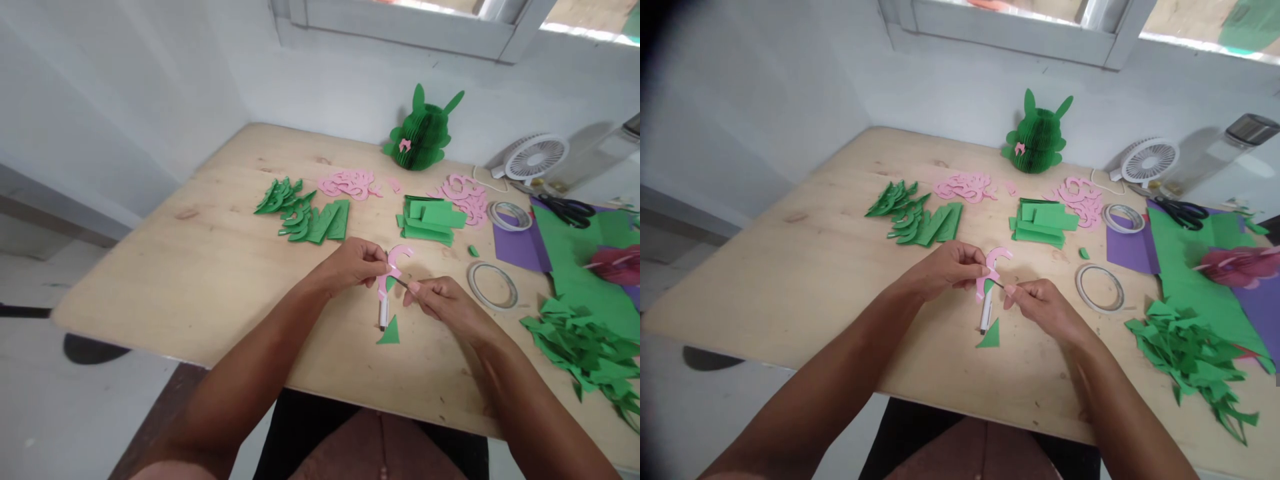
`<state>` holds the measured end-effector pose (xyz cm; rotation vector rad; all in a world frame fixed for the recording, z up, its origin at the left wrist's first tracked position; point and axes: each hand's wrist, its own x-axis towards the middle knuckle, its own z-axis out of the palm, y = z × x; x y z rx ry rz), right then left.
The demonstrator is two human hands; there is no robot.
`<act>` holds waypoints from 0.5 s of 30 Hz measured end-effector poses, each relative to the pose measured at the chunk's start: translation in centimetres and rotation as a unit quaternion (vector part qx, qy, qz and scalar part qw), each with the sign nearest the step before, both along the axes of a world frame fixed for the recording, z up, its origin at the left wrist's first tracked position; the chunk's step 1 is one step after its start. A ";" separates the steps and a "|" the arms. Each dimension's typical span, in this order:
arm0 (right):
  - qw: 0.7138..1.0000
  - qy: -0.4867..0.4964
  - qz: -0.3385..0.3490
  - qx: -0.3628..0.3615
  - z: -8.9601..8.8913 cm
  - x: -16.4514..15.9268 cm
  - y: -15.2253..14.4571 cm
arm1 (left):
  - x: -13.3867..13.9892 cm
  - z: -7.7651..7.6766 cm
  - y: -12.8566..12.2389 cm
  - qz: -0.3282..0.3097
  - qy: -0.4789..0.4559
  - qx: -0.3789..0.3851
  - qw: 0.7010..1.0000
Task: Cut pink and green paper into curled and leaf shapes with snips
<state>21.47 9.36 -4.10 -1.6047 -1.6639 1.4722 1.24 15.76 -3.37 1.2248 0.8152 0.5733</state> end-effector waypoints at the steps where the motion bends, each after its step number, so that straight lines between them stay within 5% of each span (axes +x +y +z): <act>1: 1.000 0.001 0.002 0.000 0.0 0.0 0.0 | 0.0 0.0 0.0 -0.003 0.002 0.000 1.000; 15: 1.000 0.003 0.003 0.003 0.1 0.0 0.0 | 0.0 -0.3 0.1 -0.018 0.014 0.005 1.000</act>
